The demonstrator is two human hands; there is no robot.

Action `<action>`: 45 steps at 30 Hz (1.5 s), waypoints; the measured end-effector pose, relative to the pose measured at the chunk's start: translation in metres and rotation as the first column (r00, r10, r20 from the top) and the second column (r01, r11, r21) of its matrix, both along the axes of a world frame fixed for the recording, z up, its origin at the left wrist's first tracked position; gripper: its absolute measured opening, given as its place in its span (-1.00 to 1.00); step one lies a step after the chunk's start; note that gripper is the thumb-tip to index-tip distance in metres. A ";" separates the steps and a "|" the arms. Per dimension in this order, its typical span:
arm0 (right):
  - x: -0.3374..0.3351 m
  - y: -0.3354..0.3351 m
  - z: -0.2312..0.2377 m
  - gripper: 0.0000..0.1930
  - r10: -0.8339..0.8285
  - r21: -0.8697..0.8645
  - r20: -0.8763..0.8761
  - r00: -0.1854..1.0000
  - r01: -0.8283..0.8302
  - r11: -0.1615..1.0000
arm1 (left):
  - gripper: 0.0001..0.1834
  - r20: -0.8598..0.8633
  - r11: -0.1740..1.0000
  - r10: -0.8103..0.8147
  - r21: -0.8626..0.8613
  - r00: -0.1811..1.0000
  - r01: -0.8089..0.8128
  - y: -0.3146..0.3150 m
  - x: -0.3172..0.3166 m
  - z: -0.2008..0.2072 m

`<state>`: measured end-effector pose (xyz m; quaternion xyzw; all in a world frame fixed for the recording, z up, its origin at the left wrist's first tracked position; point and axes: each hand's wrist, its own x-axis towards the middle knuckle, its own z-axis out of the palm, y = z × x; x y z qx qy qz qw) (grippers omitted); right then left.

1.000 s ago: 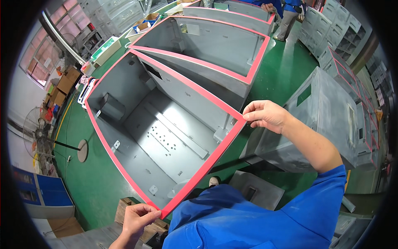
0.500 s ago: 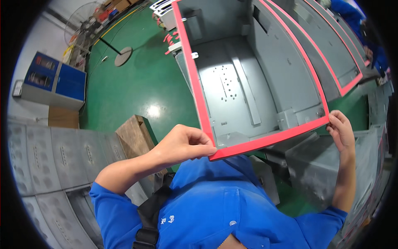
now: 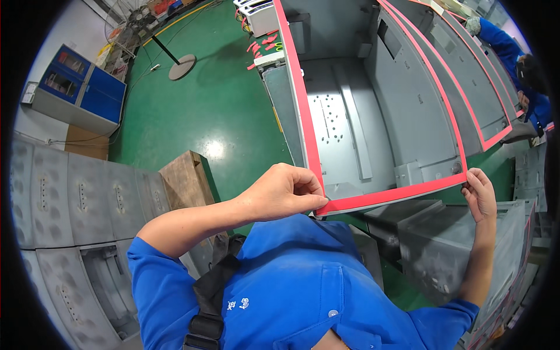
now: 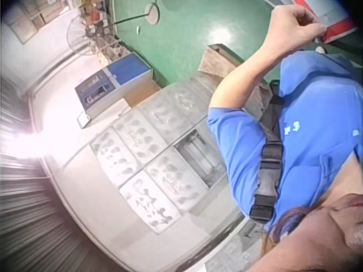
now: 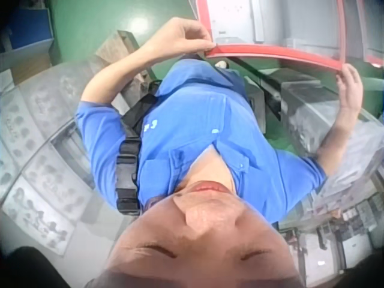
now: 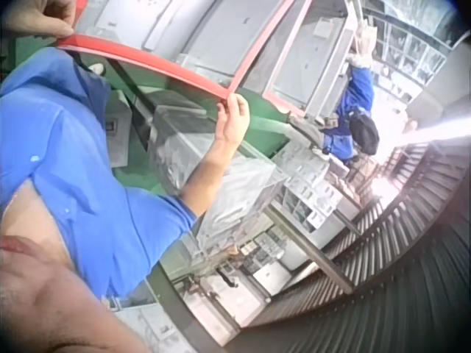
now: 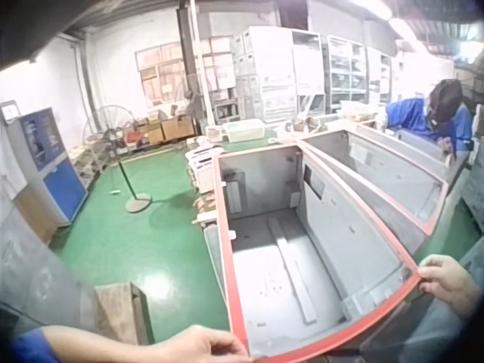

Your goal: The person applies pink protective tape along the edges of a metal appliance casing. They smooth the tape by hand to ensure adhesion and then wipe the surface with a cloth. The person handles the casing and tape throughout the process.

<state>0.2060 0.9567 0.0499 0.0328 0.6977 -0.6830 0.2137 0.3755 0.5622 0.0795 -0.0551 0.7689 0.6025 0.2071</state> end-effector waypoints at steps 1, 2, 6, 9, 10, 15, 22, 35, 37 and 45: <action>0.000 -0.001 0.001 -0.89 0.003 0.001 -0.003 1.000 -0.003 1.000 | -0.86 -0.005 1.000 -0.003 -0.005 1.000 0.003 0.000 0.001 0.000; 0.001 -0.001 0.001 -0.89 0.001 0.004 -0.005 1.000 -0.001 1.000 | -0.86 -0.014 1.000 -0.009 -0.017 1.000 0.009 0.000 0.001 0.000; 0.001 0.000 0.000 -0.90 -0.006 0.008 -0.006 1.000 0.006 1.000 | -0.86 -0.051 1.000 -0.003 -0.022 0.999 0.002 0.001 0.002 -0.002; 0.001 0.000 0.000 -0.91 -0.002 0.014 -0.005 1.000 0.002 1.000 | -0.86 -0.053 0.999 -0.025 -0.043 0.998 0.023 0.001 0.002 -0.001; 0.001 0.001 0.000 -0.90 0.000 0.017 -0.005 1.000 0.000 1.000 | -0.86 -0.050 0.998 -0.041 -0.057 0.998 0.038 0.000 0.002 0.000; 0.000 0.002 -0.001 -0.91 -0.002 0.008 -0.003 1.000 0.002 1.000 | -0.87 -0.066 0.998 -0.042 -0.048 0.997 0.039 0.001 0.002 -0.002; 0.000 0.001 -0.001 -0.91 -0.003 0.009 -0.006 1.000 0.003 1.000 | -0.88 -0.110 0.996 -0.053 -0.071 0.992 0.045 0.002 0.002 0.000; 0.000 0.001 -0.001 -0.92 -0.002 -0.002 -0.005 1.000 0.002 1.000 | -0.89 -0.132 0.990 -0.069 -0.131 0.989 0.052 0.003 0.002 -0.001; 0.001 0.001 -0.001 -0.92 -0.009 -0.005 -0.006 1.000 0.009 1.000 | -0.89 -0.147 0.989 -0.072 -0.139 0.987 0.051 0.003 0.003 -0.001; -0.001 0.003 -0.004 -0.92 -0.004 -0.016 -0.005 1.000 0.004 1.000 | -0.86 -0.243 0.976 -0.084 -0.213 0.966 0.031 0.006 0.006 -0.001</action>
